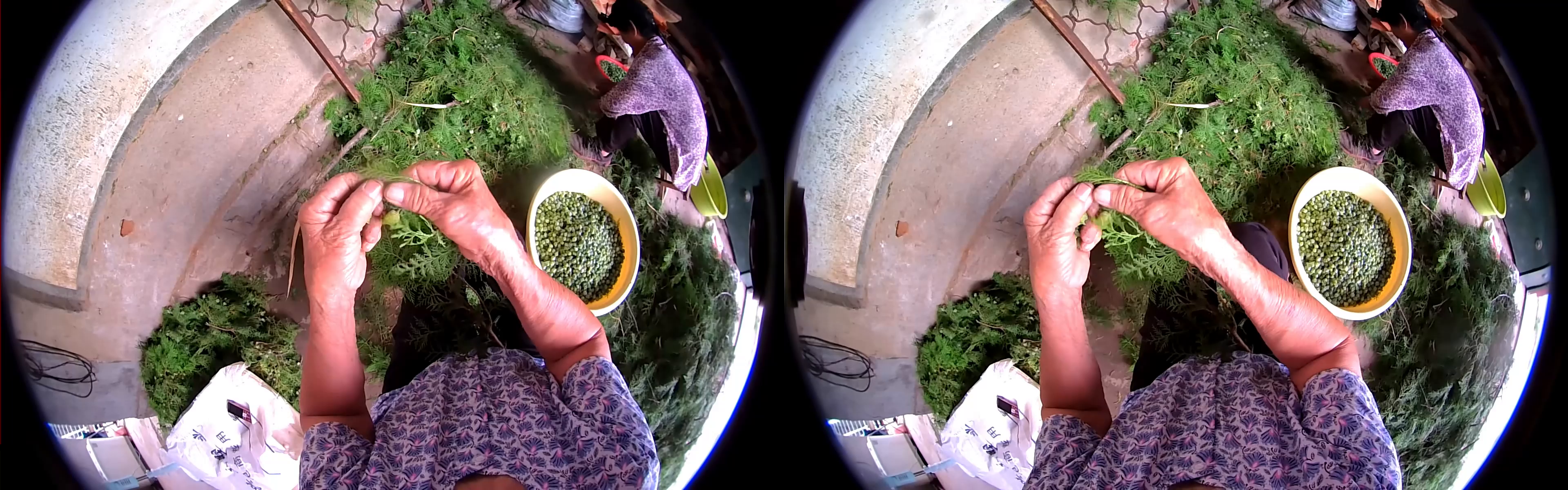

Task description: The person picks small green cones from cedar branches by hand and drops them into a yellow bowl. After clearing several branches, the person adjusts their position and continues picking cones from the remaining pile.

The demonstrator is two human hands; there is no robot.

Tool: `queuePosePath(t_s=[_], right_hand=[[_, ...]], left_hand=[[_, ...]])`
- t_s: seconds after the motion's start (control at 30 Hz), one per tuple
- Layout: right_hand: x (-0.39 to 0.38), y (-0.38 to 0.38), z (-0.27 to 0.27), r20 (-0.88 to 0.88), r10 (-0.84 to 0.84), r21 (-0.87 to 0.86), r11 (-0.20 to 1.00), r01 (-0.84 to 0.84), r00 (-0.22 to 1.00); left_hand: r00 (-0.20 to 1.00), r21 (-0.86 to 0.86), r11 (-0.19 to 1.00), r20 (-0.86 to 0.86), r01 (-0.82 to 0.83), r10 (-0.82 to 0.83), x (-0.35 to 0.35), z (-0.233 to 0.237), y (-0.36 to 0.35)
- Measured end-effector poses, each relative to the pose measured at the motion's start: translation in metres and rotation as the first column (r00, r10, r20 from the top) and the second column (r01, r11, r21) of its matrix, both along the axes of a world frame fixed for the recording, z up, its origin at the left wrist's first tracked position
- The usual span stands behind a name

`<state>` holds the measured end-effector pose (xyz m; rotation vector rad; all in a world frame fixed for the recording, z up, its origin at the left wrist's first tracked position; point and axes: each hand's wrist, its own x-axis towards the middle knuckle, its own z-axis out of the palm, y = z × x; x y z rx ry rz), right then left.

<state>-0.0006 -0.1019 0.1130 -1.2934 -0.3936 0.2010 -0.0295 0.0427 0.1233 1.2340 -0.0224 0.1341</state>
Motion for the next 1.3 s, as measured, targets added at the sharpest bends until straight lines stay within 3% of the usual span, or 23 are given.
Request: queuePosePath(t_s=[0.1,0.13,0.2,0.23,0.3,0.33,0.5,0.63,0.7,0.73,0.8,0.93,1.0,1.07,1.2,1.27,1.3], right_hand=[[0.001,-0.005,-0.001,-0.002,0.038,-0.023,0.999,-0.038,0.999],[-0.001,-0.004,-0.001,-0.051,0.079,0.116,0.991,-0.073,0.996],[0.001,-0.001,-0.001,-0.093,0.097,0.192,0.978,-0.077,0.991],[0.001,-0.001,0.0,-0.134,0.117,0.267,0.961,-0.078,0.984],[-0.001,-0.007,0.004,-0.214,0.134,0.302,0.951,-0.065,0.968],[0.0,-0.008,0.004,-0.247,0.1,0.316,0.949,-0.018,0.964],[0.005,-0.01,0.002,-0.219,0.072,0.348,0.937,0.01,0.973],[0.008,-0.005,-0.005,-0.175,0.026,0.352,0.935,0.038,0.984],[0.008,-0.006,-0.004,-0.179,0.048,0.323,0.946,0.013,0.983],[0.008,-0.006,-0.004,-0.187,0.068,0.293,0.956,-0.011,0.98],[0.009,-0.006,-0.005,-0.144,0.065,0.286,0.958,-0.021,0.988],[0.005,-0.007,-0.002,-0.11,0.075,0.26,0.965,-0.044,0.991],[0.008,-0.008,-0.006,-0.068,0.06,0.249,0.968,-0.041,0.996],[0.009,-0.009,-0.011,0.023,0.008,0.077,0.997,-0.01,1.0],[0.009,-0.004,-0.01,0.041,-0.048,-0.011,0.999,0.049,0.998],[0.007,-0.005,-0.006,-0.02,0.009,0.064,0.998,-0.008,1.0],[0.004,-0.006,0.0,-0.077,0.069,0.141,0.988,-0.058,0.995]], left_hand=[[0.997,0.012,0.998,0.044,0.055,-0.056,0.002,-0.005,0.003],[0.997,0.012,0.998,0.043,0.056,-0.056,0.001,-0.005,0.001],[0.999,-0.295,0.955,-0.017,0.036,-0.043,-0.002,-0.003,-0.006],[0.999,-0.296,0.955,-0.017,0.036,-0.043,0.001,-0.006,-0.003],[0.95,-0.698,0.669,0.056,0.257,-0.307,0.011,-0.018,0.01],[0.95,-0.785,0.581,0.03,0.214,-0.31,0.011,-0.021,0.013],[0.973,-0.726,0.671,-0.007,0.154,-0.231,0.0,-0.021,0.007],[0.998,-0.536,0.843,-0.023,0.041,-0.063,-0.006,-0.023,-0.005],[0.997,-0.343,0.936,-0.004,-0.078,0.082,-0.009,-0.023,-0.013],[0.997,-0.343,0.936,-0.004,-0.078,0.082,-0.009,-0.022,-0.015],[0.996,-0.151,0.987,0.068,-0.048,0.059,-0.008,-0.018,-0.018],[0.995,-0.049,0.995,0.056,-0.083,0.086,-0.007,-0.012,-0.019],[0.994,-0.051,0.995,0.062,-0.091,0.095,-0.007,-0.013,-0.018],[0.992,-0.05,0.994,0.067,-0.1,0.103,-0.006,-0.014,-0.018],[0.993,0.005,0.996,0.074,-0.092,0.092,-0.006,-0.014,-0.018],[0.994,-0.002,0.997,0.075,-0.077,0.077,-0.004,-0.015,-0.015],[0.999,-0.124,0.992,0.037,0.012,-0.008,-0.002,-0.017,-0.011]])
